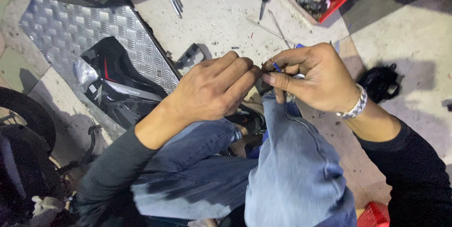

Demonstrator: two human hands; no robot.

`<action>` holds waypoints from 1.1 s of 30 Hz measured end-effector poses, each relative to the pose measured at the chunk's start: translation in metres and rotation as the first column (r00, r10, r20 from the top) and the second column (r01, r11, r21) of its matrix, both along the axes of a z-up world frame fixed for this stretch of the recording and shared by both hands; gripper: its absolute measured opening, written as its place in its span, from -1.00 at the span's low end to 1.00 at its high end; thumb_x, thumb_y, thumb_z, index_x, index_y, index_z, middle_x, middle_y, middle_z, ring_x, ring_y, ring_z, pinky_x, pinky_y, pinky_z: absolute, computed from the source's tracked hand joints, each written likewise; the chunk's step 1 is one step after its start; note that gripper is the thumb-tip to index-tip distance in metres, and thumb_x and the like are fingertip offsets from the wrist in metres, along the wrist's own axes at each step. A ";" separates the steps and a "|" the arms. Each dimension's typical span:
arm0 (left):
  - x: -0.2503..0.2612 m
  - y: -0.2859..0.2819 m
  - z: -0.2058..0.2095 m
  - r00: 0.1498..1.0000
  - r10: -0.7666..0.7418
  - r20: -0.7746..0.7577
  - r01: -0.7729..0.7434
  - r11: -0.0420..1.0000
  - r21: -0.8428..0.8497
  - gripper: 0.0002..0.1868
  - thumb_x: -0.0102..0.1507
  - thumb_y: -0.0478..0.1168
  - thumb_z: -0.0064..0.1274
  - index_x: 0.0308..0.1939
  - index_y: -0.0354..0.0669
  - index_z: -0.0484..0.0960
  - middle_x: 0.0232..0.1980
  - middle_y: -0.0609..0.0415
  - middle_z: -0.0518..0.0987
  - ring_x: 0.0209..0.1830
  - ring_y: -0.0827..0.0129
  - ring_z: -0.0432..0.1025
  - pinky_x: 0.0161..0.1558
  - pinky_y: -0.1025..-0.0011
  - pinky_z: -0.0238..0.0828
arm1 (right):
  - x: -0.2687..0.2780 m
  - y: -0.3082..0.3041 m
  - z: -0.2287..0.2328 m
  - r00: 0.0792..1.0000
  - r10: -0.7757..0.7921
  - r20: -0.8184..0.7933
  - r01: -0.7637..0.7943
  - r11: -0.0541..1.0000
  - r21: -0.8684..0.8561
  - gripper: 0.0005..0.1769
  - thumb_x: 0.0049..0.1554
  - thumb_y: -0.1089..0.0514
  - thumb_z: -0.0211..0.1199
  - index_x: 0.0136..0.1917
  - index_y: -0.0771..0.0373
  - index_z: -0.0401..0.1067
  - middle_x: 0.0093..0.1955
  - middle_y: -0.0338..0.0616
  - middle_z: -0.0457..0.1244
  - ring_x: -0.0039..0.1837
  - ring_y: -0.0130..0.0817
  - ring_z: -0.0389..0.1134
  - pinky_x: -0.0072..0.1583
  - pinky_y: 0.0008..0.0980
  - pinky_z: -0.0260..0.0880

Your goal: Connecting electrical wires by stripping insulation, twisting ends together, and insulating the joints with electrical tape.

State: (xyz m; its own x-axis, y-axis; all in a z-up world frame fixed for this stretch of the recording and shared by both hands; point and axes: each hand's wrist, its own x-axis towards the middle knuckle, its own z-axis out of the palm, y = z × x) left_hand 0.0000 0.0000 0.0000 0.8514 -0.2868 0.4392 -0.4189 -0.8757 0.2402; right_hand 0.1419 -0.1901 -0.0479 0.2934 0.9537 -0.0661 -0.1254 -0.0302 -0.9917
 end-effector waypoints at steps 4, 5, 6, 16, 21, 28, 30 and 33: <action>-0.010 0.009 0.016 0.989 0.084 -0.119 -0.100 0.985 -0.139 -0.90 0.29 -0.40 -0.01 -0.32 -0.30 0.59 -0.43 -0.02 0.42 -0.47 0.19 0.40 -0.51 0.33 0.44 | -0.006 0.027 0.027 0.969 -0.070 0.236 0.018 0.976 0.219 -0.90 0.15 0.38 0.30 -0.07 0.51 0.52 -0.34 0.07 0.37 -0.41 -0.37 0.45 -0.30 -0.43 0.40; -0.008 0.014 0.028 0.946 0.125 -0.298 -0.241 0.888 -0.393 -0.92 0.26 -0.36 0.03 -0.33 -0.28 0.57 -0.48 -0.03 0.40 -0.54 0.17 0.37 -0.53 0.32 0.37 | -0.007 0.036 0.029 0.855 -0.180 0.486 0.016 0.946 0.322 -0.91 0.18 0.35 0.31 -0.04 0.44 0.56 -0.26 0.02 0.38 -0.33 -0.23 0.45 -0.26 -0.33 0.41; -0.005 0.022 0.038 0.879 0.105 -0.465 -0.395 0.706 -0.588 -0.91 0.23 -0.31 0.07 -0.35 -0.26 0.54 -0.53 -0.05 0.38 -0.60 0.15 0.33 -0.56 0.30 0.29 | -0.006 0.047 0.029 0.670 -0.303 0.678 -0.019 0.906 0.424 -0.90 0.21 0.32 0.33 0.00 0.37 0.59 -0.17 -0.03 0.40 -0.24 -0.09 0.46 -0.23 -0.23 0.42; -0.006 0.124 0.056 0.869 0.202 -0.452 -0.463 0.653 -0.599 -0.45 0.41 -0.02 0.02 0.31 -0.34 0.30 0.14 -0.18 0.52 0.03 0.09 0.51 0.14 0.21 0.50 | 0.039 0.179 0.083 0.711 0.015 0.703 -0.250 0.940 0.233 -0.92 0.27 0.48 0.27 0.05 0.57 0.49 -0.09 0.25 0.38 -0.09 0.02 0.46 0.04 -0.17 0.47; -0.035 0.128 0.148 0.788 0.614 -0.032 -0.580 0.725 -0.372 -0.75 0.45 -0.26 -0.04 -0.07 -0.48 0.57 -0.12 -0.19 0.57 -0.22 0.05 0.52 -0.10 0.27 0.51 | 0.016 0.227 0.204 0.770 0.282 0.572 -0.247 0.959 -0.142 -0.92 0.23 0.32 0.36 -0.03 0.41 0.55 -0.08 -0.03 0.43 -0.12 -0.30 0.44 0.00 -0.42 0.41; -0.085 0.098 0.348 0.616 0.781 -0.106 -0.743 0.530 -0.409 -0.78 0.47 -0.37 -0.19 -0.14 -0.42 0.57 -0.12 -0.13 0.57 -0.23 0.09 0.54 -0.23 0.32 0.43 | -0.015 0.240 0.397 0.758 0.499 0.420 -0.448 0.866 -0.220 -0.84 0.15 0.25 0.41 -0.01 0.36 0.55 -0.20 -0.11 0.41 -0.27 -0.48 0.39 -0.13 -0.53 0.39; -0.094 0.074 0.393 0.522 0.846 0.107 -0.796 0.528 -0.294 -0.82 0.40 -0.33 -0.02 -0.22 -0.25 0.69 -0.26 -0.09 0.59 -0.36 0.20 0.51 -0.37 0.39 0.46 | -0.024 0.238 0.453 0.801 0.544 0.251 -0.537 0.837 -0.101 -0.98 0.15 0.39 0.31 -0.14 0.42 0.52 -0.50 -0.11 0.31 -0.43 -0.35 0.34 -0.25 -0.38 0.39; -0.106 0.025 0.461 0.422 0.904 0.068 -0.812 0.410 -0.415 -0.71 0.40 -0.24 -0.12 -0.31 -0.29 0.65 -0.33 -0.09 0.58 -0.48 0.23 0.41 -0.48 0.39 0.42 | -0.046 0.222 0.528 0.754 0.568 0.331 -0.599 0.801 -0.011 -0.94 0.09 0.41 0.38 -0.15 0.36 0.53 -0.42 -0.02 0.33 -0.33 -0.06 0.43 -0.23 -0.24 0.37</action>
State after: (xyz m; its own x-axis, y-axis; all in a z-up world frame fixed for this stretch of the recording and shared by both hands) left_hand -0.1057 0.0253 0.4610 0.4146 0.7052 0.5752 0.4377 -0.7087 0.5533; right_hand 0.0962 0.0318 0.4801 -0.3319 0.9430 0.0244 0.1923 0.0930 -0.9769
